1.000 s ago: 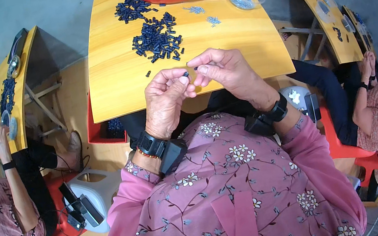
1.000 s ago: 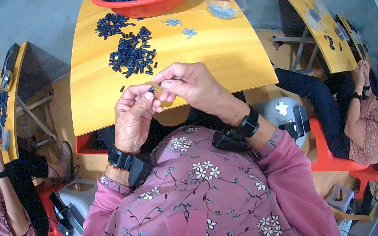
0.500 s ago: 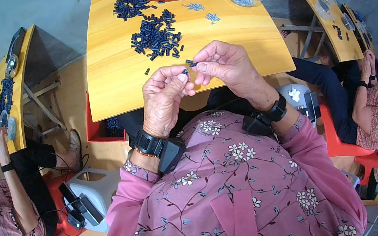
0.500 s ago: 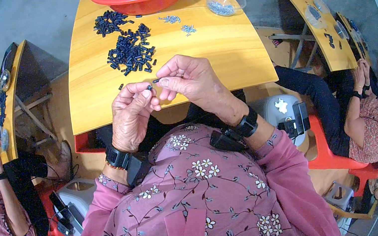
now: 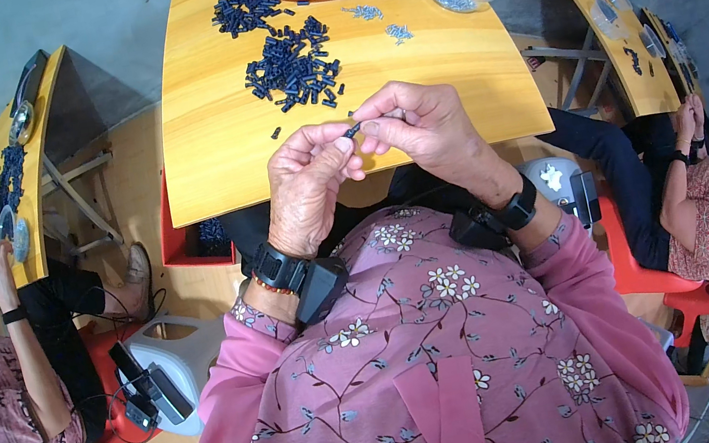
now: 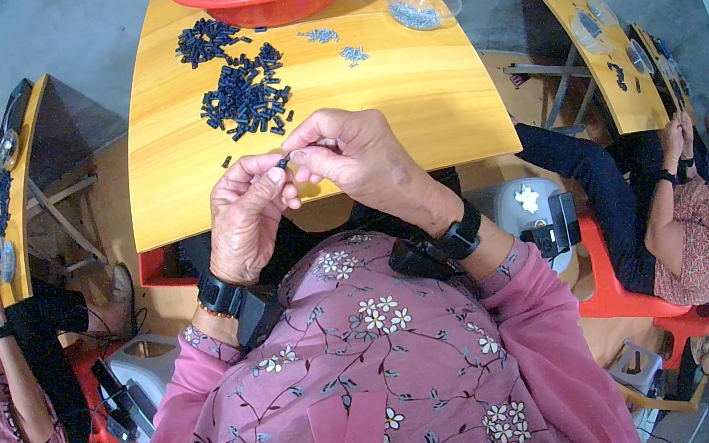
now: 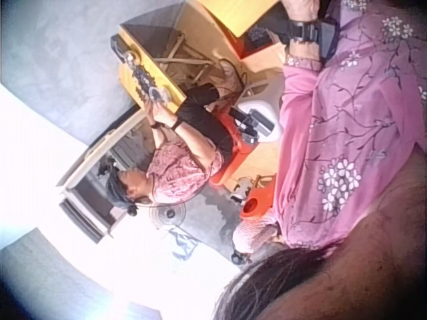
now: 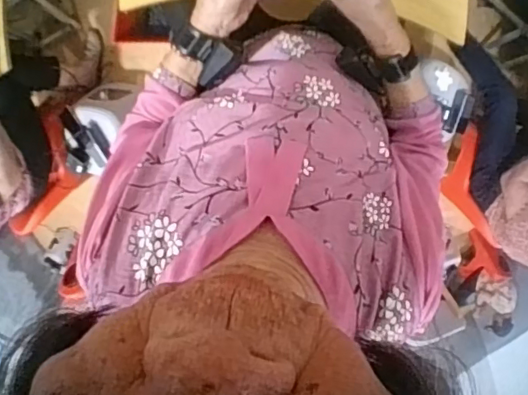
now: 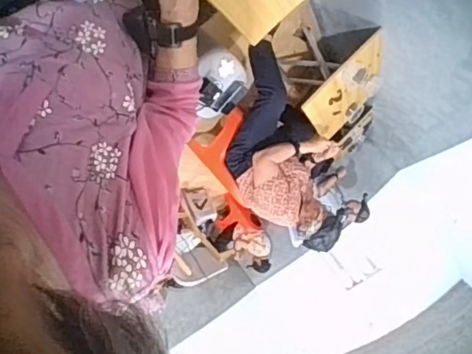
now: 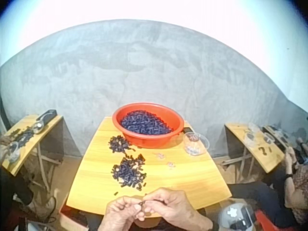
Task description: Sorting and inspecting small blue rubber or plastic components at a workstation.
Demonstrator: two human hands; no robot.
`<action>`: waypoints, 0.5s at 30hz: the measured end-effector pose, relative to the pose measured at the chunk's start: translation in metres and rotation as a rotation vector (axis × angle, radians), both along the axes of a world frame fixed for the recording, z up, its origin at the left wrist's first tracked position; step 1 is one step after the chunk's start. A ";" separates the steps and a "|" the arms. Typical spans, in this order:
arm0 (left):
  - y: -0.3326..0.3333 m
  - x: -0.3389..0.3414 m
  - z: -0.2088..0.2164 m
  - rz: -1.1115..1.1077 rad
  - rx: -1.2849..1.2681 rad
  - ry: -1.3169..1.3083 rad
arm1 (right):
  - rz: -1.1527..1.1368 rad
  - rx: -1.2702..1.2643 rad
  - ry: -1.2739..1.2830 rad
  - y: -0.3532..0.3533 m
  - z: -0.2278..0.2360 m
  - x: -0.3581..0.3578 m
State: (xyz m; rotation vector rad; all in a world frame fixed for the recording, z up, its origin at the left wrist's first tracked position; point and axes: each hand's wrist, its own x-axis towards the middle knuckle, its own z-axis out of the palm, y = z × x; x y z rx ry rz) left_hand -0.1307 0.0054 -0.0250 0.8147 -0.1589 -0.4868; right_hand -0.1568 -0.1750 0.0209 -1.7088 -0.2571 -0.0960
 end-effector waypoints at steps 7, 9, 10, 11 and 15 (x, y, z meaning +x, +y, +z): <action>0.000 0.001 -0.001 -0.006 0.007 -0.002 | -0.014 -0.043 -0.011 0.001 0.001 0.000; 0.000 0.001 -0.002 -0.013 0.021 -0.017 | 0.004 -0.156 -0.039 -0.002 0.002 0.002; -0.001 0.000 -0.002 -0.020 0.036 -0.031 | 0.004 -0.157 -0.040 -0.002 0.002 0.002; -0.001 0.000 -0.001 -0.020 0.035 -0.032 | -0.004 -0.187 -0.051 -0.002 0.003 0.002; -0.001 -0.001 0.001 -0.021 0.035 -0.029 | 0.005 -0.241 -0.082 -0.001 0.008 0.003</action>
